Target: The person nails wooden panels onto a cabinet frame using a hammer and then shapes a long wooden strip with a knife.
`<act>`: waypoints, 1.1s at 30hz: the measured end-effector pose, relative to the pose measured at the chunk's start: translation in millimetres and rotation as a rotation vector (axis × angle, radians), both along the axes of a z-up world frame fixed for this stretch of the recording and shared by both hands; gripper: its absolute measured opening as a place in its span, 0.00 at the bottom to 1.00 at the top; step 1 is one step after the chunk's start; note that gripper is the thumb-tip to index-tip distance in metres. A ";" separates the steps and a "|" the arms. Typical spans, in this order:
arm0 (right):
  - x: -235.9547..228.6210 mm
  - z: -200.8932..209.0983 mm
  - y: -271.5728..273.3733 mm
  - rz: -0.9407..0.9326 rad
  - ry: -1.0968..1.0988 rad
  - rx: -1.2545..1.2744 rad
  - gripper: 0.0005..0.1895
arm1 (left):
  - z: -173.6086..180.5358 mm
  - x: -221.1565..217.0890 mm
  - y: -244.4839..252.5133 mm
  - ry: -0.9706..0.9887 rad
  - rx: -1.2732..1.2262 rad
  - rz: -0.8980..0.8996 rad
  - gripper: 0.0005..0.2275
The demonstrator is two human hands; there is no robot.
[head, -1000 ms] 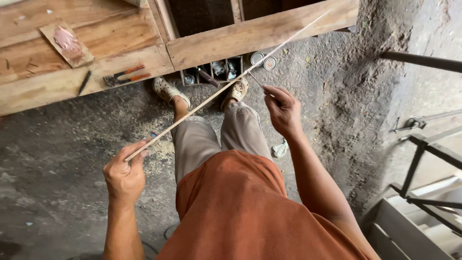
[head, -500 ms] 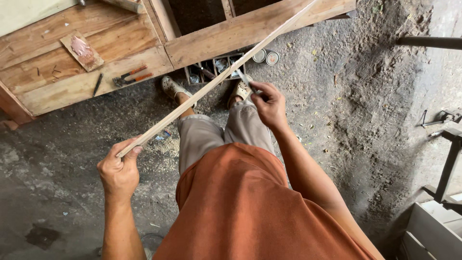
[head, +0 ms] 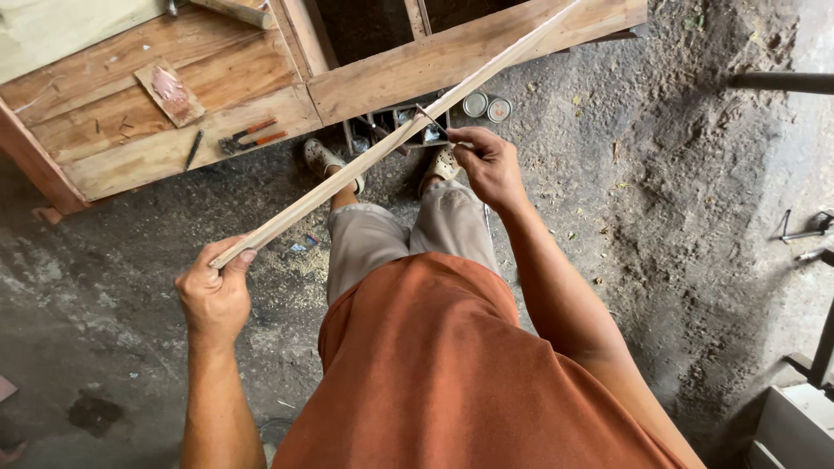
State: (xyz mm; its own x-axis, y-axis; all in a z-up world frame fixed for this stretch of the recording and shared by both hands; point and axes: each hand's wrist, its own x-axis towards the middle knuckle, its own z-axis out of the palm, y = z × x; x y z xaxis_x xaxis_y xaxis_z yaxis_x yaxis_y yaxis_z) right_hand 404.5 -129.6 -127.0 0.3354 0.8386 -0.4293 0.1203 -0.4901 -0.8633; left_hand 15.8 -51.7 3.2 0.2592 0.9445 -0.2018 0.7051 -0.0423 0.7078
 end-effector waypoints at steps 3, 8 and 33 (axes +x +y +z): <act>-2.7 2.1 0.8 0.060 -0.030 0.131 0.15 | 2.1 4.9 5.9 0.002 0.034 0.000 0.06; 12.3 8.4 8.5 0.037 -0.094 0.059 0.15 | 11.2 9.0 5.0 -0.007 0.012 -0.002 0.06; 23.9 21.5 8.4 0.108 -0.083 0.071 0.16 | 26.8 26.2 13.2 0.025 0.049 0.001 0.06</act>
State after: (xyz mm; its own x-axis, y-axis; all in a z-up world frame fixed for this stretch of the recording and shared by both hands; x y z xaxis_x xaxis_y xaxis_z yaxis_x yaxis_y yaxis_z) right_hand 428.4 -121.2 -105.6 0.2732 0.8991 -0.3421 0.2420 -0.4084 -0.8801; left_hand 41.9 -38.5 30.0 0.2534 0.9537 -0.1617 0.7225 -0.0755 0.6872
